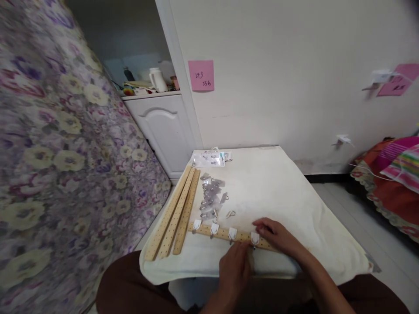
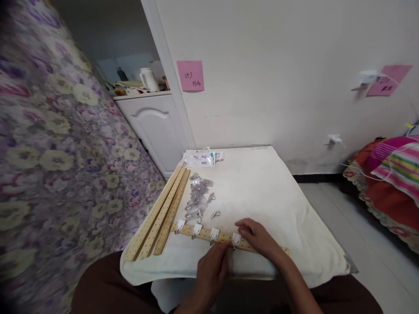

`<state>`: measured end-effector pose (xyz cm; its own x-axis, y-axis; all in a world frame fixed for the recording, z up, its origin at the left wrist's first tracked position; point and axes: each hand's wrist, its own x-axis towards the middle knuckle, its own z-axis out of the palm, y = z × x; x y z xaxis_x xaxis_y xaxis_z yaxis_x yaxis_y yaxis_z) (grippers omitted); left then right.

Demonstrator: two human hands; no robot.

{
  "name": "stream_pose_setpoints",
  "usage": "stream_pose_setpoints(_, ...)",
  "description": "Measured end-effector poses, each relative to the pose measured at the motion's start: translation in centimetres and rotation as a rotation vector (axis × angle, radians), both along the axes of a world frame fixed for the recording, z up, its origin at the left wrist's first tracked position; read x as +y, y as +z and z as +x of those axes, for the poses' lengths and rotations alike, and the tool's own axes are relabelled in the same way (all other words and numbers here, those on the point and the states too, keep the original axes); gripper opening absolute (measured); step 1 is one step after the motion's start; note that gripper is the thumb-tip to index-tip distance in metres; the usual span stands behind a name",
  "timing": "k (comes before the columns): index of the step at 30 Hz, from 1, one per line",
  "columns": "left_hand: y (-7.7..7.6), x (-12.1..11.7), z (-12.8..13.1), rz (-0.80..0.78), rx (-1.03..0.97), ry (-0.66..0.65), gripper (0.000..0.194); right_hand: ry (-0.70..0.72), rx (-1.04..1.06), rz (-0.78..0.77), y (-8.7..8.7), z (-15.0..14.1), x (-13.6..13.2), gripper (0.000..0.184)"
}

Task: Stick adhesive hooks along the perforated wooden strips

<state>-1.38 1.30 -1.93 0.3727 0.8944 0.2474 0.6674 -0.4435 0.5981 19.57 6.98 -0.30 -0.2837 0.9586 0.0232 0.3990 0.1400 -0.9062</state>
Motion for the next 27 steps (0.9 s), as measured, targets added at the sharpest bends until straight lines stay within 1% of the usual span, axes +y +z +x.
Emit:
stream_pose_setpoints(3,0.1,-0.1,-0.1,0.008,-0.024,-0.006,0.034,-0.076,-0.019,0.008,0.1,0.3,0.8,0.025)
stream_pose_setpoints(6,0.3,-0.1,-0.1,0.021,-0.013,-0.019,0.028,-0.066,-0.06,0.037,0.9,-0.4,2.4,0.021)
stream_pose_setpoints(9,0.5,0.0,-0.1,0.012,0.005,-0.039,0.025,-0.028,-0.127,0.089,2.0,-2.5,4.3,0.019)
stream_pose_setpoints(12,0.3,0.1,-0.3,0.021,-0.006,-0.075,0.026,0.022,-0.19,0.148,2.5,-5.2,6.2,0.025)
stream_pose_setpoints(15,0.0,0.2,-0.5,0.022,0.0,-0.096,0.028,0.102,-0.256,0.161,2.0,-7.5,7.7,0.033)
stream_pose_setpoints(17,-0.1,0.2,-0.6,0.018,0.017,-0.097,0.028,0.132,-0.296,0.172,1.5,-8.4,8.4,0.029)
stream_pose_setpoints(20,0.0,0.2,-0.7,0.017,0.043,-0.098,0.026,0.095,-0.295,0.198,1.1,-8.8,8.9,0.015)
stream_pose_setpoints(23,-0.1,0.3,-0.8,0.031,0.059,-0.089,0.024,0.017,-0.265,0.187,1.6,-8.2,8.6,0.007)
stream_pose_setpoints(25,-0.2,0.3,-0.8,0.045,0.046,-0.087,0.024,-0.007,-0.216,0.143,2.3,-7.5,7.9,0.007)
stream_pose_setpoints(27,-0.2,0.3,-0.7,0.051,0.016,-0.081,0.023,0.004,-0.104,0.072,3.0,-6.6,6.9,0.011)
